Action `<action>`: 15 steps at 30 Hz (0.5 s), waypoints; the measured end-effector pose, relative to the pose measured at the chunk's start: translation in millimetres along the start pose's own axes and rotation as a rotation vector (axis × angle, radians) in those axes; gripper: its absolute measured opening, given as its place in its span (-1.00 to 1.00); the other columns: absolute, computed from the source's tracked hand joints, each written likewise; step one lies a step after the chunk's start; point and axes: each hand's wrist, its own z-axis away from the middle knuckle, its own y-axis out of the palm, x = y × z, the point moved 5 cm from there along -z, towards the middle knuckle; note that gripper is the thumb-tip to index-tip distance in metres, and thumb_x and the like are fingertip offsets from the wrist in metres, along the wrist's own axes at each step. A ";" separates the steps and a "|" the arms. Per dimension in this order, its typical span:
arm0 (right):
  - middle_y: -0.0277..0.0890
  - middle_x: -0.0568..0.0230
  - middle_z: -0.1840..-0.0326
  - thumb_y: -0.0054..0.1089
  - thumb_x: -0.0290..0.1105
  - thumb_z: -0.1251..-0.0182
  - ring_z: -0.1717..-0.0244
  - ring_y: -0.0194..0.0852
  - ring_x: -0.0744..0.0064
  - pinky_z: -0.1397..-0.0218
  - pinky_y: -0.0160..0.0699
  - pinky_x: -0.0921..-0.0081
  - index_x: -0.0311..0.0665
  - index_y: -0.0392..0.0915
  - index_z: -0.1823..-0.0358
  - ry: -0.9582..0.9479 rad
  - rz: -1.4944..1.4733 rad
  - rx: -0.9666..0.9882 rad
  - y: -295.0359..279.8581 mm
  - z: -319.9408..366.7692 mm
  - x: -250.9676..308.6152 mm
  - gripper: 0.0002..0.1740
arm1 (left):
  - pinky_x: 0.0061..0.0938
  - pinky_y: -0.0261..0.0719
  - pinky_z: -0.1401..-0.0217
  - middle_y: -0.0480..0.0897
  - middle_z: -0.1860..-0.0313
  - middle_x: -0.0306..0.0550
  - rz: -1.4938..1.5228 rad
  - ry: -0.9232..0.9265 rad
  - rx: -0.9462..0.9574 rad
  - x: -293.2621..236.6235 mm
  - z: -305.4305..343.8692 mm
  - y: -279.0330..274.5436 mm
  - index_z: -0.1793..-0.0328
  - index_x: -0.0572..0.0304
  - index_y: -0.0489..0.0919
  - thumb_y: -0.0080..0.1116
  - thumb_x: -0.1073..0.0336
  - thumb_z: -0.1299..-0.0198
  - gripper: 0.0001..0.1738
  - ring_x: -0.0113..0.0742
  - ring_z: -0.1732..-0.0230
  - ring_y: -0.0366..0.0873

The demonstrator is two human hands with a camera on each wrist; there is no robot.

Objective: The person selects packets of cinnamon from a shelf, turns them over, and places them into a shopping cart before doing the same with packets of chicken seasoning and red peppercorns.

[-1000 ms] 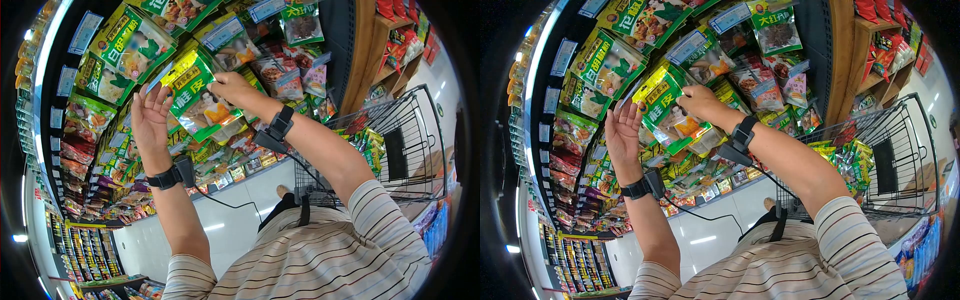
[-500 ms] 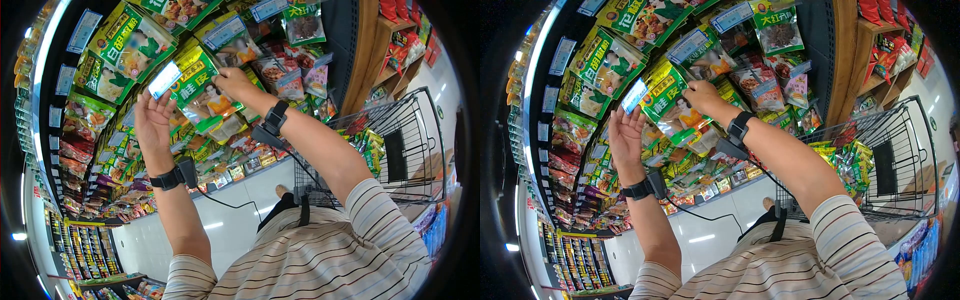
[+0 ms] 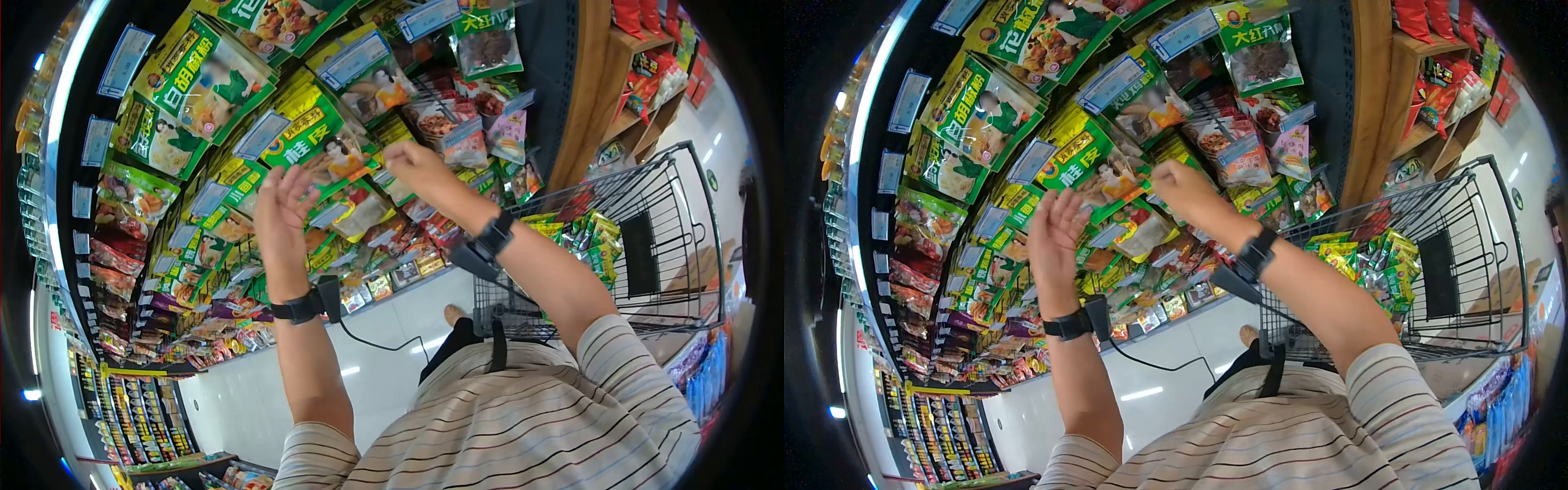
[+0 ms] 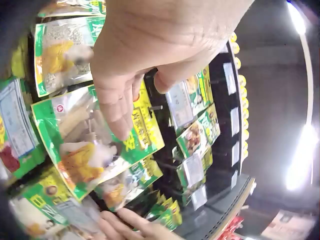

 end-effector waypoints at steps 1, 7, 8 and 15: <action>0.64 0.12 0.06 0.15 -0.26 -0.40 0.03 0.58 0.42 -0.05 0.54 0.43 -0.37 0.54 -0.10 0.005 -0.018 0.026 -4.0 14.3 0.2 -0.63 | -0.23 0.63 -0.24 0.45 -0.40 0.25 -0.099 -0.011 -0.035 6.5 3.1 6.9 -0.43 0.45 0.31 -0.09 0.04 -0.54 -0.40 0.00 -0.31 0.54; 0.60 0.29 0.14 0.15 -0.28 -0.44 0.06 0.53 0.52 -0.04 0.51 0.50 -0.40 0.51 -0.09 0.147 -0.115 0.115 -34.5 86.8 -10.2 -0.65 | 0.08 0.29 -0.42 0.33 -0.41 0.45 -1.249 0.745 -0.074 13.2 -6.0 45.3 -0.46 0.23 0.41 0.14 0.24 -0.40 -0.46 0.30 -0.48 0.24; 0.60 0.29 0.13 0.15 -0.29 -0.44 0.07 0.53 0.52 -0.04 0.50 0.51 -0.41 0.50 -0.10 0.199 -0.138 0.108 -39.7 97.1 -9.8 -0.64 | 0.10 0.29 -0.41 0.34 -0.39 0.47 -1.343 0.790 -0.110 11.3 -9.8 52.7 -0.46 0.23 0.41 0.15 0.26 -0.39 -0.45 0.32 -0.46 0.25; 0.58 0.14 -0.06 0.01 -0.35 -0.54 -0.09 0.57 0.41 -0.11 0.57 0.41 -0.37 0.45 -0.16 0.392 -0.179 0.022 -94.6 158.6 -30.8 -0.70 | 0.21 0.36 -0.29 0.41 -0.21 0.48 -1.623 0.844 -0.265 29.1 -61.3 58.7 -0.55 0.04 0.35 0.20 0.11 -0.32 -0.32 0.43 -0.32 0.35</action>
